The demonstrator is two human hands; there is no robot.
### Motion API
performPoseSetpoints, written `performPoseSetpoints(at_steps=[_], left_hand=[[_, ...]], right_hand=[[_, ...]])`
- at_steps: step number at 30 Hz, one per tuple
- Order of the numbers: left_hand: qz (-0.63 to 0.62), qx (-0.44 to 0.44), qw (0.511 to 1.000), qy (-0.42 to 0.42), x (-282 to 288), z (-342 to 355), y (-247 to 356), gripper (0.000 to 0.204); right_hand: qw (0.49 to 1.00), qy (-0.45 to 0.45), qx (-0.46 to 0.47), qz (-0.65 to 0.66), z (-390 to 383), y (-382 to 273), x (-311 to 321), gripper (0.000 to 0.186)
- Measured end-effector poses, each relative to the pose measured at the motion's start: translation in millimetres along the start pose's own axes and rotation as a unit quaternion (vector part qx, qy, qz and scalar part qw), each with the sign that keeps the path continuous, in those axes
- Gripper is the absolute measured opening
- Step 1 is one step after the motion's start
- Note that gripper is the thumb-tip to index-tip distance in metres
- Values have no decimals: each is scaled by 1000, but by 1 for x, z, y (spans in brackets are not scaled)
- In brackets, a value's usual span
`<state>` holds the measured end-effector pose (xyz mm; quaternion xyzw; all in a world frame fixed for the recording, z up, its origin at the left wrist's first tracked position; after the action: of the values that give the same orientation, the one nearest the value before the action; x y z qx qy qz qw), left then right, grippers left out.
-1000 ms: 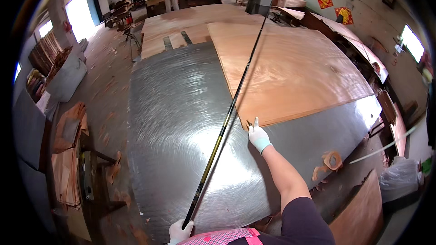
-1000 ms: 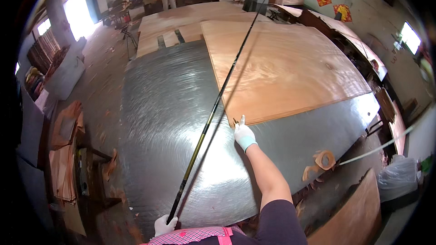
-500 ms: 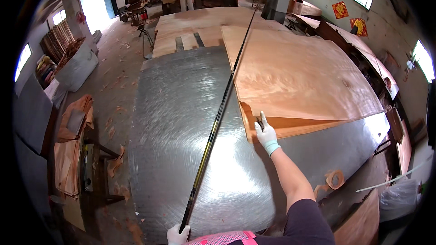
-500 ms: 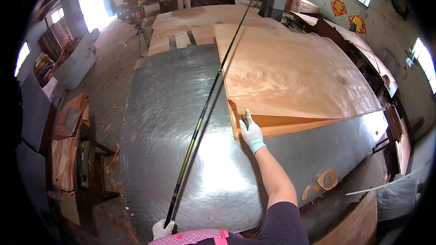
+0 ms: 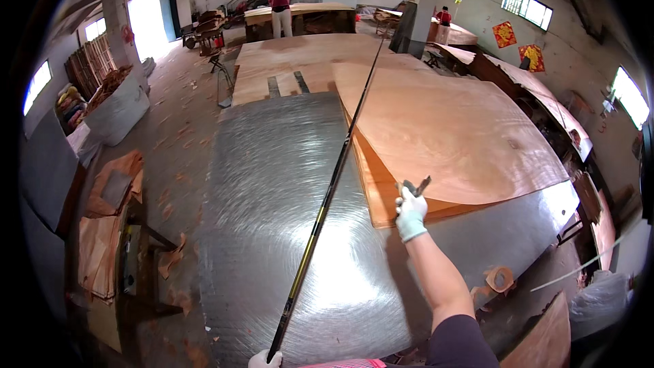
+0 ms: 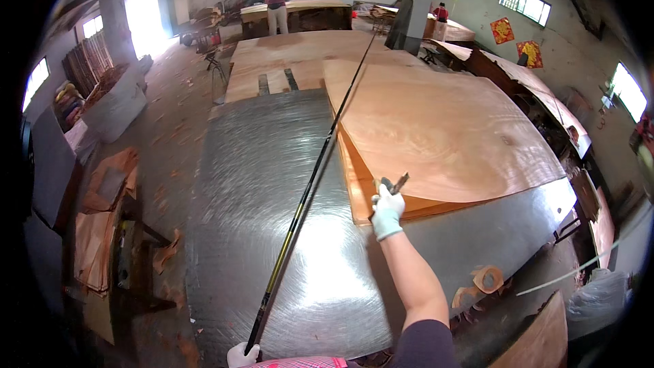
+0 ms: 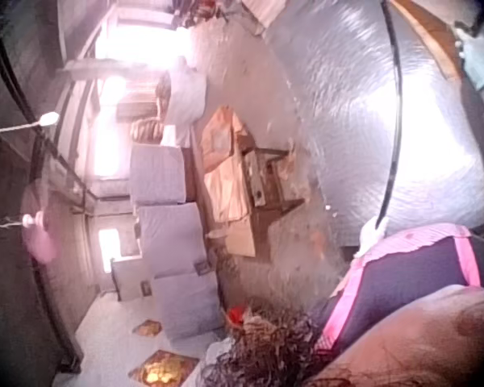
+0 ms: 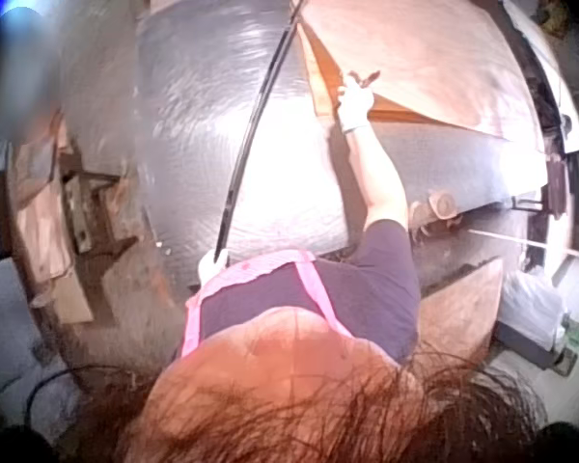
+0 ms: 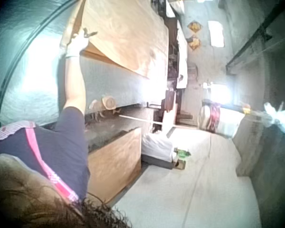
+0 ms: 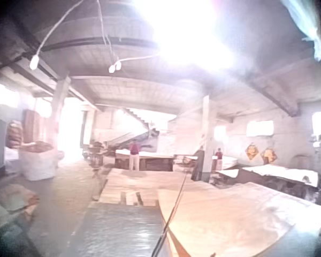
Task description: The person applies a piece of wood veneer over a hole in a large wooden panel, uses a marking tool to trace the shape, cuts the veneer with a small blade, and presses it into place before moving the entire panel to a stack.
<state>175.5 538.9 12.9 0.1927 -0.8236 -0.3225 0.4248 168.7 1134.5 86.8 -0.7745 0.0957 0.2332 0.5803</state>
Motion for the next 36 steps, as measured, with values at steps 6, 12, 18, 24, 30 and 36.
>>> performPoseSetpoints(at_steps=[6, 12, 18, 24, 30, 36], left_hand=[[99, -83, 992, 7, 17, 19, -14, 36], [48, -144, 986, -70, 18, 63, -21, 33], [-84, -75, 967, -228, 23, 58, -34, 35], [-28, -12, 968, -247, 59, 36, -91, 44], [34, -54, 971, -231, 146, 9, -176, 45], [197, -123, 961, -149, 246, -32, -251, 42]], right_hand=[[997, -24, -16, -78, -142, -22, 132, 19], [955, 45, -134, -261, -314, 42, 294, 23], [901, -7, -238, -363, -480, 108, 321, 31], [892, -107, -349, -265, -608, 206, 278, 44], [824, -320, -300, -360, -700, 304, 236, 46], [761, -477, -258, -356, -787, 344, 170, 47]])
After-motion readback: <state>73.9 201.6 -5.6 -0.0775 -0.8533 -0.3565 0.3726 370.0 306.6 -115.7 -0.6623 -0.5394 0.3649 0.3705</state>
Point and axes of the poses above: each hand's wrist, its own z-axis towards the middle knuckle, its own x-axis out of the back of the hand, y = z × x, the point moved 9 cm from there along z, towards the middle knuckle, and after that the axes turned 5 degrees about z, right-handed, at the moved point
